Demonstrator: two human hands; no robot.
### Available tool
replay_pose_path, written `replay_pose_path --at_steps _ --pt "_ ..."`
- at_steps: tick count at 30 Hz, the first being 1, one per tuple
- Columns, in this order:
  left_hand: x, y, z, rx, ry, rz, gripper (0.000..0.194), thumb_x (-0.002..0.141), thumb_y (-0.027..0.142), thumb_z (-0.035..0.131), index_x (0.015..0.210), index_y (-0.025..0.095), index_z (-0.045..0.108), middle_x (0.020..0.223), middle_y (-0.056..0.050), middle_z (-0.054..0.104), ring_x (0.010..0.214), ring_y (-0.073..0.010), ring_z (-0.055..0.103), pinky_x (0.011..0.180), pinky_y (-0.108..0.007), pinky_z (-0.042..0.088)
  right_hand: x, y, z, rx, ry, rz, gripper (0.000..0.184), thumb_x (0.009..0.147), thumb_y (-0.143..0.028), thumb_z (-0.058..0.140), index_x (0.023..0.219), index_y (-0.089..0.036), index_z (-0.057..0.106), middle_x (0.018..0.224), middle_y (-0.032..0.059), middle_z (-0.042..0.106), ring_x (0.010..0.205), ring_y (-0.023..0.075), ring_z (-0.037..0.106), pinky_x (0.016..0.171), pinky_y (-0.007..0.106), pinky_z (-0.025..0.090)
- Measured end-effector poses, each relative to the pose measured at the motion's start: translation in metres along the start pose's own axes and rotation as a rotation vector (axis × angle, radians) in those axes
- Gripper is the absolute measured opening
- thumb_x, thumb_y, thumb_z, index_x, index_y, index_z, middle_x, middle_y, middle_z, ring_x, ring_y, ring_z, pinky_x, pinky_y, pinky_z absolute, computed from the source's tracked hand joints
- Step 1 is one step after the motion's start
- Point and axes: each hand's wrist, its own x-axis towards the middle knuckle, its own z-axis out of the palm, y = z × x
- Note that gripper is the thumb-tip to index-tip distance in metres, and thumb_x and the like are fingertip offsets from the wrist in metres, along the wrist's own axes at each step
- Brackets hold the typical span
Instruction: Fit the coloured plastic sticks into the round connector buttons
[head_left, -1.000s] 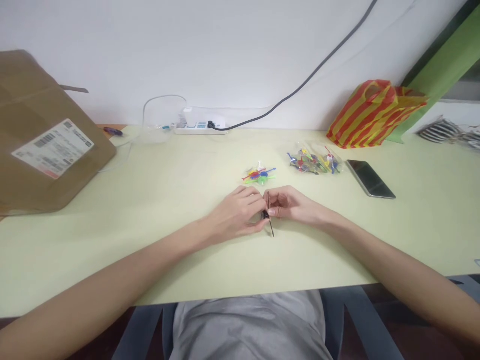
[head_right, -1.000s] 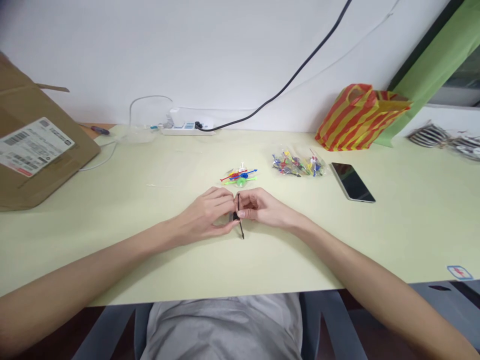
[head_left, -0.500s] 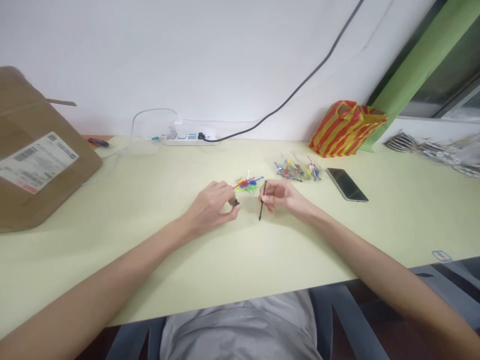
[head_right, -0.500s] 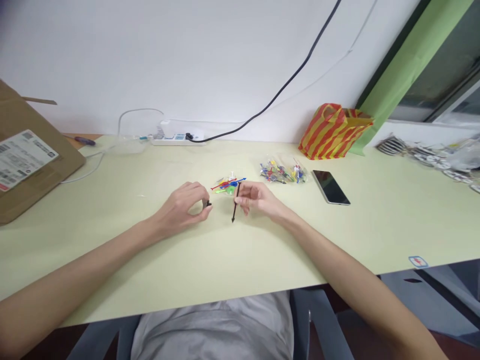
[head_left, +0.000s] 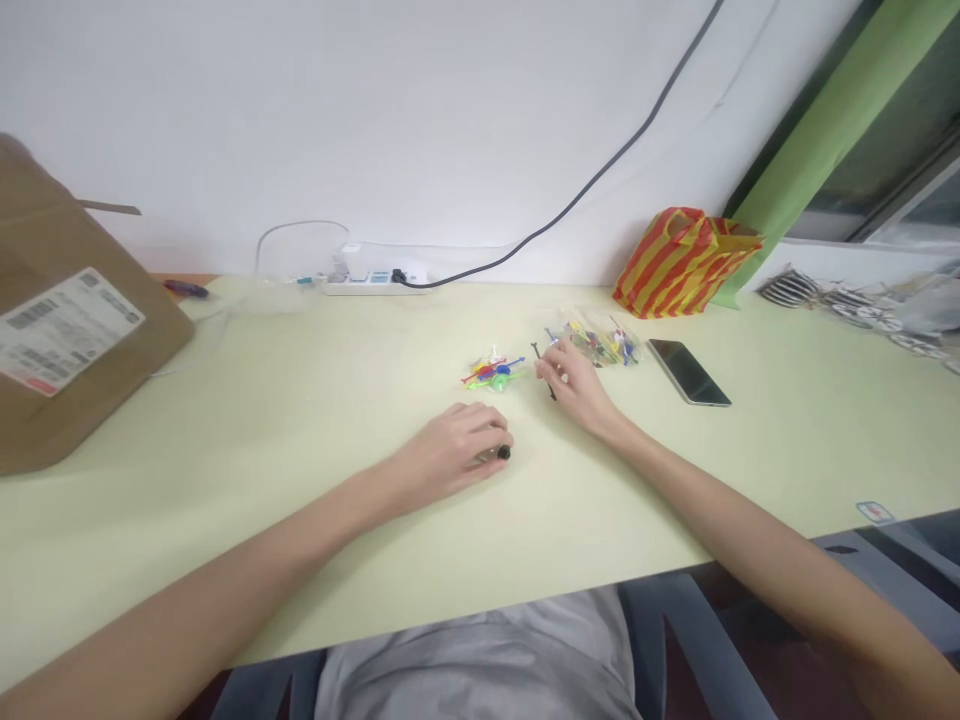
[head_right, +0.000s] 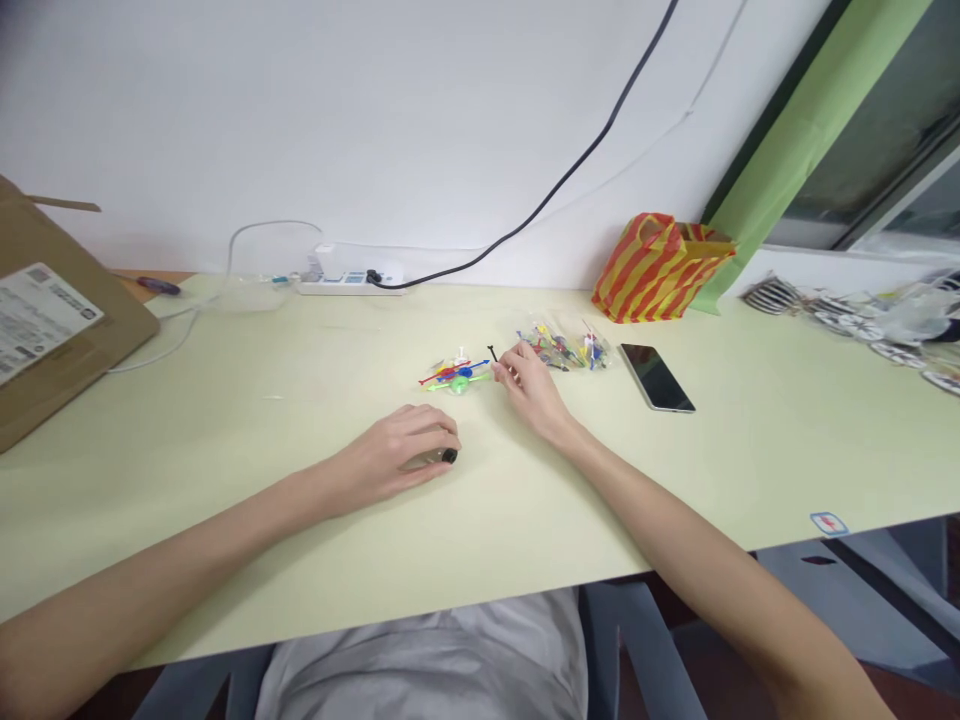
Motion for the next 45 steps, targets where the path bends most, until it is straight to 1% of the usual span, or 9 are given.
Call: replay_pose_path --at_steps 7,11,16,20,23,27,33,39,45 --pt "-0.002 -0.015 -0.006 0.136 0.005 -0.115 0.026 0.103 0.040 0.053 0.116 0.022 0.068 0.122 -0.011 0.064 0.116 -0.0273 0.060 0.100 -0.044 0.045 -0.003 -0.006 0.005 0.039 -0.094 0.001 0.034 0.105 -0.039 0.043 0.079 -0.020 0.055 0.095 0.0074 0.050 0.089 0.0208 0.052 0.073 0.032 0.044" --pt "0.001 -0.011 -0.013 0.101 0.111 -0.222 0.037 0.106 0.037 0.044 0.139 0.025 0.056 0.139 -0.013 0.057 0.129 -0.0282 0.054 0.108 -0.048 0.044 -0.003 -0.008 0.006 0.085 -0.089 0.021 0.032 0.104 -0.036 0.045 0.079 -0.019 0.056 0.097 0.0078 0.050 0.089 0.0206 0.053 0.075 0.033 0.045" --pt "0.020 -0.027 -0.021 -0.009 0.236 -0.372 0.039 0.105 0.038 0.043 0.141 0.028 0.053 0.149 -0.009 0.049 0.141 -0.0246 0.047 0.120 -0.043 0.038 0.001 -0.004 0.007 0.128 -0.020 0.046 0.031 0.103 -0.035 0.045 0.078 -0.020 0.055 0.097 0.0073 0.051 0.088 0.0200 0.054 0.076 0.033 0.047" --pt "0.056 -0.062 -0.013 0.117 0.022 -0.420 0.070 0.096 0.053 0.058 0.156 0.026 0.037 0.166 -0.015 0.030 0.150 -0.0354 0.036 0.123 -0.056 0.030 0.005 0.002 0.005 0.139 0.048 0.043 0.032 0.103 -0.037 0.046 0.077 -0.020 0.055 0.095 0.0070 0.051 0.087 0.0202 0.054 0.074 0.033 0.047" --pt "0.089 -0.078 0.003 0.113 -0.128 -0.350 0.066 0.097 0.053 0.055 0.153 0.020 0.046 0.156 -0.019 0.045 0.145 -0.0364 0.043 0.120 -0.055 0.035 0.008 0.005 0.001 0.112 0.146 0.028 0.031 0.102 -0.036 0.047 0.076 -0.021 0.053 0.093 0.0068 0.051 0.087 0.0209 0.054 0.075 0.034 0.046" --pt "0.122 -0.063 0.032 -0.049 -0.119 -0.103 0.038 0.103 0.033 0.044 0.132 0.022 0.066 0.148 -0.012 0.058 0.135 -0.0263 0.056 0.117 -0.042 0.043 0.012 0.004 -0.011 0.078 0.313 -0.006 0.029 0.102 -0.033 0.046 0.075 -0.022 0.046 0.087 0.0041 0.047 0.081 0.0195 0.051 0.076 0.035 0.044" --pt "0.135 -0.027 0.048 -0.118 -0.182 0.014 0.025 0.099 0.025 0.051 0.110 0.017 0.073 0.123 -0.013 0.072 0.115 -0.0269 0.067 0.105 -0.039 0.052 0.015 -0.004 -0.024 0.035 0.416 -0.099 0.029 0.104 -0.031 0.042 0.076 -0.023 0.040 0.086 0.0033 0.046 0.077 0.0178 0.048 0.076 0.033 0.041" --pt "0.132 -0.024 0.027 -0.025 -0.276 0.074 0.032 0.098 0.046 0.060 0.112 0.021 0.074 0.120 -0.011 0.073 0.118 -0.0309 0.064 0.107 -0.048 0.050 0.011 -0.011 -0.022 -0.002 0.248 0.023 0.029 0.105 -0.035 0.040 0.078 -0.024 0.043 0.066 -0.0011 0.047 0.063 0.0168 0.046 0.066 0.029 0.036" --pt "0.118 -0.016 -0.016 -0.069 -0.105 -0.081 0.036 0.104 0.047 0.047 0.122 0.029 0.072 0.146 -0.005 0.061 0.140 -0.0279 0.050 0.121 -0.052 0.037 0.013 -0.012 -0.021 0.020 0.260 0.029 0.027 0.107 -0.037 0.040 0.090 -0.023 0.056 0.069 -0.0005 0.057 0.063 0.0167 0.053 0.066 0.028 0.038"
